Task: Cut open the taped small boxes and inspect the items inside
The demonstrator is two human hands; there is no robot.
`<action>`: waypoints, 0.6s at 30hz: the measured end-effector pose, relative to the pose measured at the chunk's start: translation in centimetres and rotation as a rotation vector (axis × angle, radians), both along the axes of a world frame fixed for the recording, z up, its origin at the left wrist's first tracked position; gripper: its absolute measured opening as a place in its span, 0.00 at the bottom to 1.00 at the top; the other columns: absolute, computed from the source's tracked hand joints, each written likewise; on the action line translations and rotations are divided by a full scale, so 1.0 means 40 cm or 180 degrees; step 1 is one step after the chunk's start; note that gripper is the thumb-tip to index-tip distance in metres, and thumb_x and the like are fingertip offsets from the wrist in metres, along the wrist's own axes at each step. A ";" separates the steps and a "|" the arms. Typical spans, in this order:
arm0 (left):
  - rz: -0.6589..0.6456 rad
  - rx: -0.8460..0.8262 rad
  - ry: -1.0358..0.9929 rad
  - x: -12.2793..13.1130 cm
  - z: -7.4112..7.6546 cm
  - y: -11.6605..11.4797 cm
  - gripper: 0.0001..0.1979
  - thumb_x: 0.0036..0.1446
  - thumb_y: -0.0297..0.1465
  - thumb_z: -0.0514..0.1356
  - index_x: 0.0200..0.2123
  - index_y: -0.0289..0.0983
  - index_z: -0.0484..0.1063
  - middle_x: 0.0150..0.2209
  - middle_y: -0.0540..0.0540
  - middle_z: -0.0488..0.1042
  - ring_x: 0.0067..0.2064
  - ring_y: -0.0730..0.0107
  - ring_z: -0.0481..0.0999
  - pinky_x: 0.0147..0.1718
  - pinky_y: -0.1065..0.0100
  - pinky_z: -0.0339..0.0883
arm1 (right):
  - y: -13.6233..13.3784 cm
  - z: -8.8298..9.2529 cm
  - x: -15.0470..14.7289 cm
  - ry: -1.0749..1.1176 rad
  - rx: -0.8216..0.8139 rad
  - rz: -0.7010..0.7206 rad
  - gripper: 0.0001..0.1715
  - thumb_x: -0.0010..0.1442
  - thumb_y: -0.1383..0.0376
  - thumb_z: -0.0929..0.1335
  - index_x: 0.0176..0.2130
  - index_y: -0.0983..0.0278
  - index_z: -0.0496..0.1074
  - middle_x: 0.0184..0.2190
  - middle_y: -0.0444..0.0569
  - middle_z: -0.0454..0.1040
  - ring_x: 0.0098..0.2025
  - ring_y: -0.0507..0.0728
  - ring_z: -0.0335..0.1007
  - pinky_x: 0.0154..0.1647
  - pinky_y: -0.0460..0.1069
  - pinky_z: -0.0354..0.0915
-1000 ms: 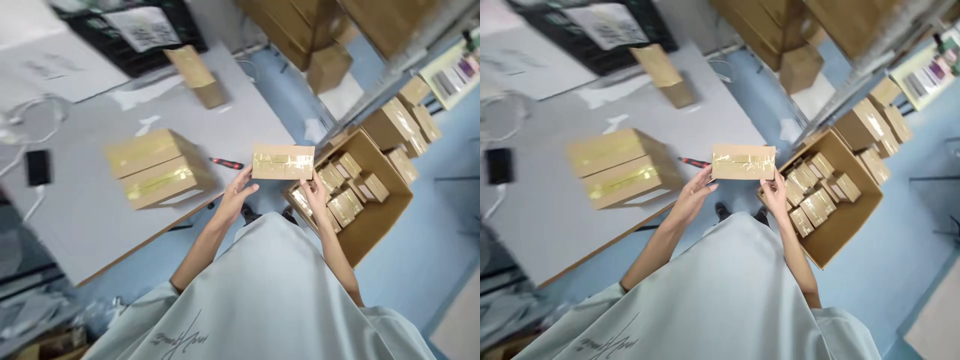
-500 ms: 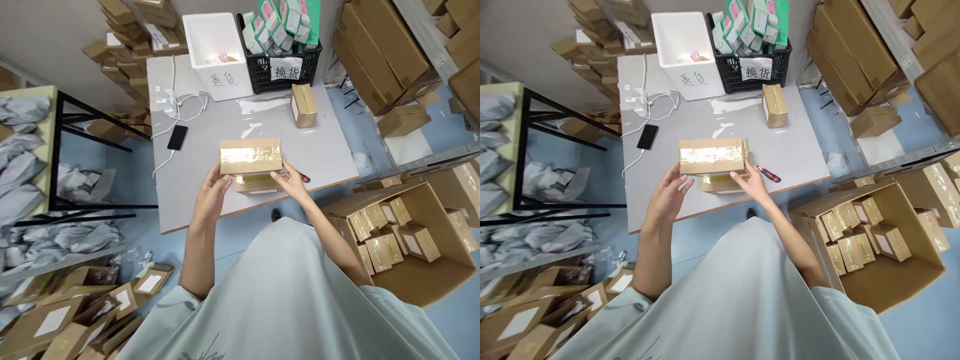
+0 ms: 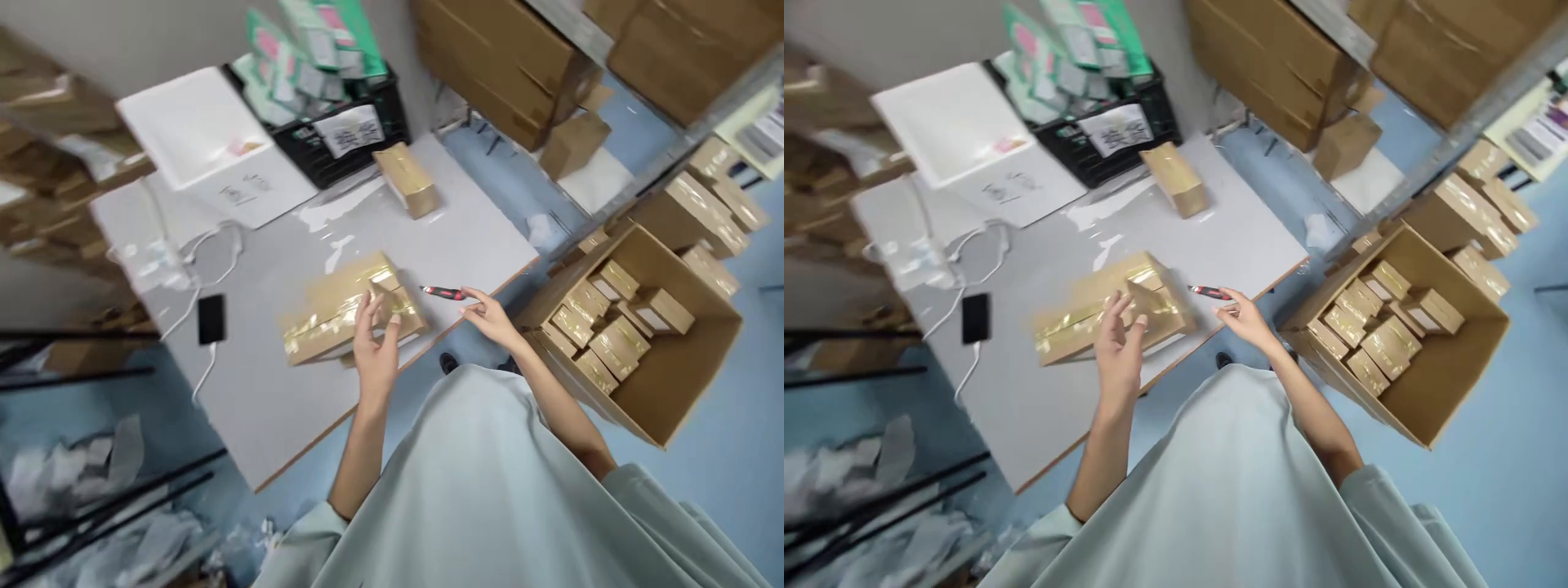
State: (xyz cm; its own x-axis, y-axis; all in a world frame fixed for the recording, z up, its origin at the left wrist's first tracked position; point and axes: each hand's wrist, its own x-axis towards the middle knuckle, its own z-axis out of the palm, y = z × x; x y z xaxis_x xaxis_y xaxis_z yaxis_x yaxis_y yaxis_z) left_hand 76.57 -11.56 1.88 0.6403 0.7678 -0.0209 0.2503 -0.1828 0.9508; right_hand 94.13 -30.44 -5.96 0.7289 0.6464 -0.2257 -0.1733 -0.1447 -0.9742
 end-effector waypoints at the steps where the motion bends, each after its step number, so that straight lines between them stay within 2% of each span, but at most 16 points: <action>1: -0.0351 -0.0002 0.0051 0.048 -0.003 -0.037 0.23 0.73 0.43 0.67 0.68 0.50 0.78 0.82 0.43 0.65 0.85 0.49 0.58 0.85 0.46 0.50 | -0.055 -0.007 0.021 0.0001 -0.0022 -0.0237 0.44 0.60 0.41 0.81 0.68 0.57 0.81 0.72 0.59 0.79 0.54 0.66 0.88 0.64 0.63 0.80; 5: -0.1626 0.0214 0.0202 0.229 -0.043 -0.229 0.21 0.73 0.42 0.67 0.66 0.50 0.80 0.75 0.42 0.75 0.81 0.49 0.67 0.84 0.44 0.54 | -0.308 -0.044 0.097 0.0124 -0.0170 -0.1195 0.42 0.61 0.41 0.81 0.66 0.57 0.82 0.68 0.59 0.82 0.50 0.63 0.87 0.63 0.64 0.81; 11: -0.3314 0.0229 0.0580 0.452 -0.108 -0.604 0.21 0.74 0.41 0.64 0.67 0.48 0.79 0.72 0.41 0.78 0.79 0.47 0.71 0.82 0.42 0.60 | -0.754 -0.095 0.158 0.0394 -0.0358 -0.2476 0.43 0.61 0.42 0.81 0.66 0.61 0.82 0.65 0.63 0.84 0.57 0.67 0.86 0.65 0.63 0.80; 15: -0.4018 0.0354 0.0747 0.605 -0.179 -0.866 0.21 0.75 0.39 0.62 0.67 0.44 0.78 0.70 0.40 0.80 0.76 0.48 0.75 0.79 0.42 0.65 | -1.023 -0.127 0.142 0.0458 -0.0672 -0.3047 0.46 0.65 0.41 0.78 0.70 0.64 0.78 0.68 0.65 0.81 0.59 0.68 0.85 0.65 0.64 0.80; 18: -0.4321 0.0559 0.0786 0.729 -0.256 -1.049 0.21 0.74 0.34 0.61 0.66 0.41 0.77 0.68 0.37 0.81 0.73 0.48 0.77 0.77 0.42 0.68 | -1.175 -0.159 0.137 0.0426 -0.1157 -0.3263 0.45 0.68 0.40 0.75 0.72 0.62 0.76 0.69 0.65 0.80 0.59 0.68 0.85 0.65 0.64 0.80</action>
